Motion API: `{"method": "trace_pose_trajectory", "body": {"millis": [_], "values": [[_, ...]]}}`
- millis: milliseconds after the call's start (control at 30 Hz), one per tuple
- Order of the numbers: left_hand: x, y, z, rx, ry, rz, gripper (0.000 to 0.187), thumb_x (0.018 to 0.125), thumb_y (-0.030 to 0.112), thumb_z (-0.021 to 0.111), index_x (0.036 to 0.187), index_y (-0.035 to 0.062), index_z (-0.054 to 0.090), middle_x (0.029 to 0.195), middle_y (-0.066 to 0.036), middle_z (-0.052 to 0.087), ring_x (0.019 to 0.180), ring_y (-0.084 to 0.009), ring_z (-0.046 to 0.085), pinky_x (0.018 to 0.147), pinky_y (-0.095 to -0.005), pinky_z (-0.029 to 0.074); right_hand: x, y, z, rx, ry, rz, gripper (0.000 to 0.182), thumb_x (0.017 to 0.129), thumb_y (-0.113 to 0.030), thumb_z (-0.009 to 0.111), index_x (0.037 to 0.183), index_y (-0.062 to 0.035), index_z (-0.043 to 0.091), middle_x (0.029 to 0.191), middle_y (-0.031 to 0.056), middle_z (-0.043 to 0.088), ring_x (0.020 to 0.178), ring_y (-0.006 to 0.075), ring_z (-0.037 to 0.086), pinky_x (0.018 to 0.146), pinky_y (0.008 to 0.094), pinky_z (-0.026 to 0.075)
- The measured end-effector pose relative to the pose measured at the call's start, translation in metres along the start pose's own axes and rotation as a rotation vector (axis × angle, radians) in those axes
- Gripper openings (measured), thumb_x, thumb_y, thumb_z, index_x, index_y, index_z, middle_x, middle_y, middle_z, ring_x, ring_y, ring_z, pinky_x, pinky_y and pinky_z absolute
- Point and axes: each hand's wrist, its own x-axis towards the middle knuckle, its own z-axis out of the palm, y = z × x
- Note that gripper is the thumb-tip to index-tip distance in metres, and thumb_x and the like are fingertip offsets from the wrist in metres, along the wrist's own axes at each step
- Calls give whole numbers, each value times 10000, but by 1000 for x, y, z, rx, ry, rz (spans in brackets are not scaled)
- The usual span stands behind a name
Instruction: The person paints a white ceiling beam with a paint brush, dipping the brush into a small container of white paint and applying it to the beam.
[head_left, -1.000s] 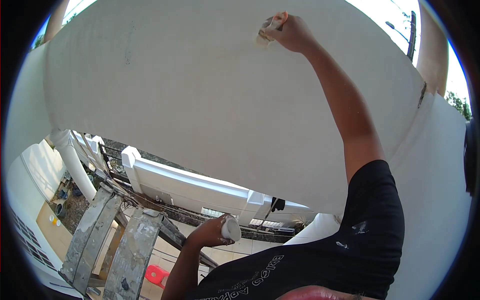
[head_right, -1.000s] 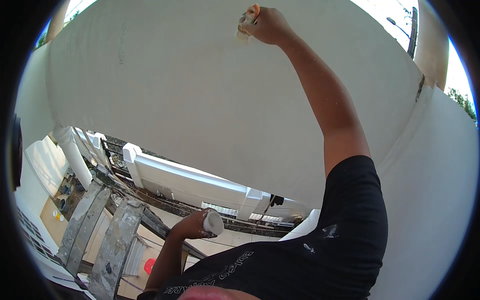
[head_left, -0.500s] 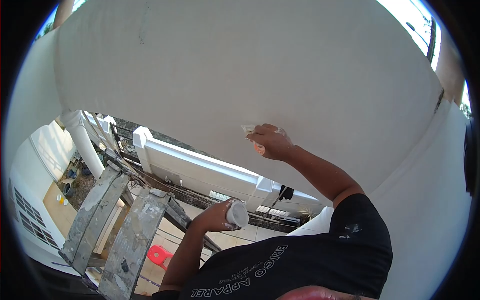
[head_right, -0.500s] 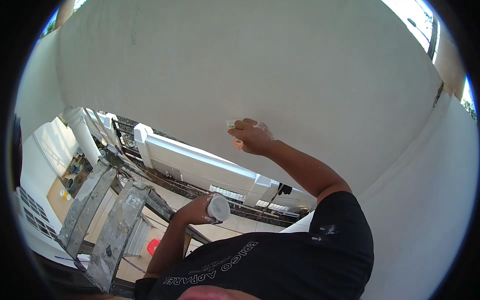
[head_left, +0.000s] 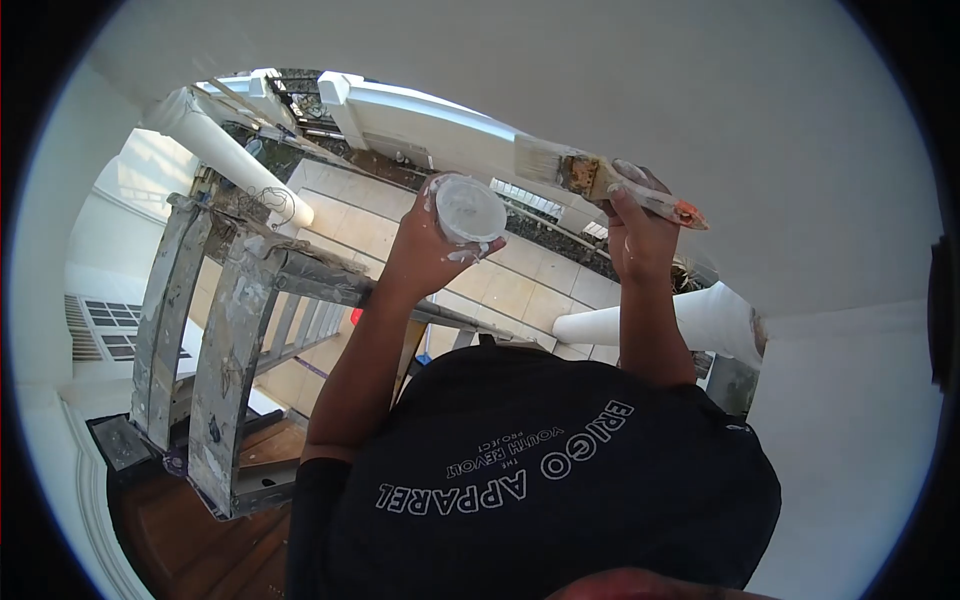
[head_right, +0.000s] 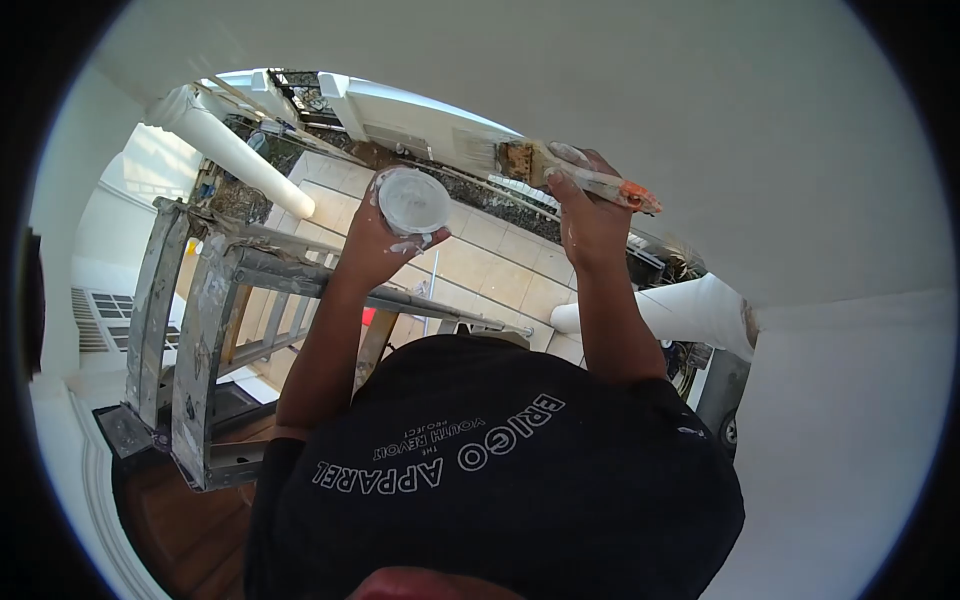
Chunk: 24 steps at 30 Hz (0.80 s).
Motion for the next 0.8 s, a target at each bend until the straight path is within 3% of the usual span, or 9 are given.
{"method": "trace_pose_trajectory", "body": {"millis": [33,67,133,267,367,433,533,633,800], "values": [[-2,4,1,11,13,-26,776,651,259,899,1246,39,454,1167,-157,621,1105,-266,615,948,-380,505,-3,-2,-6,-412,-204,-140,307,844,46,637,1149,33,610,1005,119,650,1022,255,648,912,433,549],[-3,6,3,22,23,-45,772,648,244,899,1245,36,457,1169,-154,621,1105,-260,614,949,-378,504,-5,1,-6,-388,-201,-106,307,844,46,637,1149,33,610,1005,119,650,1022,255,648,912,433,549],[0,-1,3,-60,29,-58,768,644,223,900,1244,31,459,1170,-151,621,1108,-253,611,951,-373,502,-2,-13,9,-719,-691,-682,233,773,-8,727,1004,-34,709,986,83,659,1021,256,649,932,432,537],[3,-12,-9,-19,19,-43,759,631,159,901,1237,15,469,1170,-149,619,1112,-236,606,945,-366,506,3,-33,-8,-768,-895,-559,273,609,-119,829,872,-90,760,961,52,663,995,260,657,906,412,550],[-1,4,-6,33,60,-60,746,618,149,912,1213,12,482,1130,-134,617,1070,-222,612,899,-360,525,-2,-29,-17,-673,-712,-562,219,674,-118,805,885,-86,760,843,30,643,844,198,665,778,343,561],[-4,7,-4,146,79,-38,733,614,150,920,1193,12,492,1108,-118,610,1042,-206,611,867,-352,536,-14,-12,-31,-562,-334,-262,142,803,-26,739,929,-2,678,883,82,647,843,175,653,694,302,516],[-1,-1,-3,224,75,-35,744,583,221,947,1152,11,516,1106,-126,607,1005,-214,616,851,-361,533,-22,14,-11,116,219,166,217,863,-69,708,1035,26,615,899,93,644,835,174,655,706,296,550],[-5,-10,-4,448,124,176,772,602,275,933,1191,24,500,1047,-152,638,942,-289,653,832,-398,535,-15,21,-3,386,291,404,224,890,-104,685,1062,12,600,885,89,646,774,170,671,667,287,575],[-9,-17,-1,372,152,164,776,609,231,922,1214,35,476,1055,-155,645,963,-290,660,829,-394,538,-24,37,-8,544,231,637,188,899,-132,673,1013,-10,588,786,90,656,576,177,652,590,284,565]]}}
